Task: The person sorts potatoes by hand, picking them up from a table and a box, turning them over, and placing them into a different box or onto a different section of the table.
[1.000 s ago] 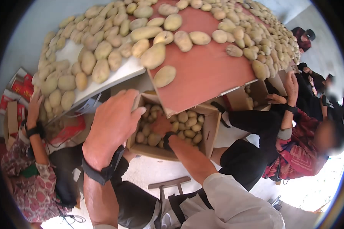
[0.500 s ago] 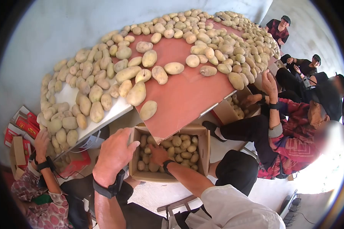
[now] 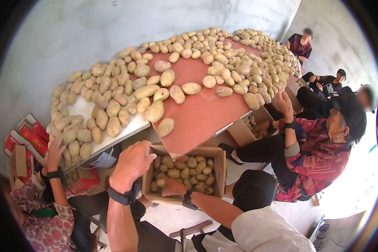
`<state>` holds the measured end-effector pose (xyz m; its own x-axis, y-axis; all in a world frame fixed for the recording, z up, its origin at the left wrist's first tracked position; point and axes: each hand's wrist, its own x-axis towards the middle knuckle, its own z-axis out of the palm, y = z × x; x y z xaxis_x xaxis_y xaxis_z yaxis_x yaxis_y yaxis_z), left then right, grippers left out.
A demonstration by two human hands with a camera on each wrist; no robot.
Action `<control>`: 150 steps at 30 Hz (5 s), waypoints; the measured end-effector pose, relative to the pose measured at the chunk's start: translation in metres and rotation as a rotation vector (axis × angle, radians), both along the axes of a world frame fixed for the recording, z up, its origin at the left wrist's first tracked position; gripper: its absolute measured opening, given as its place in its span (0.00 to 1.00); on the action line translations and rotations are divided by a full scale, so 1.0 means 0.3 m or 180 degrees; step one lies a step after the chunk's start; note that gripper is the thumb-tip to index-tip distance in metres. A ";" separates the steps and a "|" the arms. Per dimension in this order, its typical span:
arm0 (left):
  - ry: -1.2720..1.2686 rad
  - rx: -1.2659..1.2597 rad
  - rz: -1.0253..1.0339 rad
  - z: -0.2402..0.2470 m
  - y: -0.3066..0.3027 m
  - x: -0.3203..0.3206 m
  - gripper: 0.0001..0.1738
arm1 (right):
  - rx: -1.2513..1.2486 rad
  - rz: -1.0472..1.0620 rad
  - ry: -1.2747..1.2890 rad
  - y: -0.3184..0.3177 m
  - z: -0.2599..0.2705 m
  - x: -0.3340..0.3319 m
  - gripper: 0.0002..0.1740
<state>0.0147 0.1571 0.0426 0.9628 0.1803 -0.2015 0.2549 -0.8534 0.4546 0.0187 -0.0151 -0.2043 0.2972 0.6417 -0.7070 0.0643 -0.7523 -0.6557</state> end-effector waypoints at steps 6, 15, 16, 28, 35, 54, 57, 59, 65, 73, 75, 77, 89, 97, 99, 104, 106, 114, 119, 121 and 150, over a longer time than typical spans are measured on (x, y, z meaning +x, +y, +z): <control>-0.0120 -0.0073 -0.0045 -0.038 -0.012 -0.005 0.26 | 0.0247 -0.0867 0.0448 -0.088 0.133 -0.016 0.58; -0.0366 -0.0578 -0.0537 -0.077 -0.043 0.027 0.24 | 0.1660 -0.2684 0.1819 -0.303 0.306 -0.009 0.41; -0.0390 -0.0642 -0.0603 -0.075 -0.050 0.033 0.24 | 0.1971 -0.3099 0.2256 -0.316 0.331 0.008 0.40; 0.0283 -0.4021 0.0228 -0.067 -0.289 0.072 0.42 | 0.3362 -0.3125 0.2383 -0.272 0.685 0.285 0.21; 0.0018 -0.4577 0.0854 -0.182 -0.335 0.105 0.32 | 0.2633 -0.2591 0.1910 -0.211 0.690 0.416 0.23; -0.0077 -0.4521 0.1438 -0.133 -0.353 0.108 0.31 | 0.2156 -0.3503 -0.0319 -0.098 0.632 0.397 0.25; -0.0210 -0.4617 0.1510 -0.156 -0.363 0.114 0.28 | 0.2248 -0.3435 -0.0248 -0.107 0.631 0.387 0.24; -0.0184 -0.4674 0.1472 -0.162 -0.363 0.118 0.27 | 0.2330 -0.3389 -0.0156 -0.122 0.623 0.397 0.23; -0.0030 -0.4917 0.1421 -0.175 -0.366 0.133 0.22 | 0.2160 -0.3426 0.0517 -0.184 0.584 0.493 0.22; -0.0018 -0.5274 0.1416 -0.117 -0.381 0.133 0.23 | 0.1915 -0.4381 0.0790 -0.327 0.498 0.744 0.17; -0.0065 -0.5310 0.1367 -0.105 -0.377 0.130 0.23 | 0.2111 -0.4557 0.0792 -0.391 0.446 0.854 0.18; -0.0128 -0.5342 0.1442 -0.108 -0.371 0.129 0.23 | 0.2406 -0.4590 0.0539 -0.446 0.421 0.921 0.23; -0.0190 -0.5373 0.1694 -0.123 -0.348 0.128 0.25 | 0.2659 -0.4582 0.0334 -0.516 0.372 0.994 0.36; -0.0112 -0.5424 0.1737 -0.138 -0.358 0.140 0.25 | 0.1807 -0.3935 -0.0758 -0.457 0.507 0.862 0.32; -0.0100 -0.5431 0.1729 -0.141 -0.361 0.146 0.25 | 0.1835 -0.3382 -0.0490 -0.438 0.545 0.818 0.32; -0.0142 -0.5394 0.1475 -0.173 -0.371 0.155 0.26 | 0.1817 -0.1467 0.0236 -0.367 0.747 0.608 0.32; -0.0142 -0.5434 0.1519 -0.150 -0.382 0.152 0.27 | 0.1961 -0.0938 0.0399 -0.344 0.742 0.579 0.32; -0.0002 -0.5396 0.1543 -0.202 -0.373 0.142 0.26 | 0.1601 -0.0755 0.0314 -0.310 0.659 0.623 0.28; 0.0071 -0.5437 0.2049 -0.220 -0.372 0.125 0.24 | 0.1224 -0.1953 0.0298 -0.301 0.551 0.695 0.25; 0.0084 -0.5458 0.2113 -0.219 -0.370 0.126 0.23 | 0.1200 -0.1979 0.0297 -0.263 0.546 0.710 0.27; -0.0220 -0.5731 0.1684 -0.218 -0.344 0.123 0.23 | 0.1677 -0.0062 0.0405 -0.290 0.637 0.602 0.30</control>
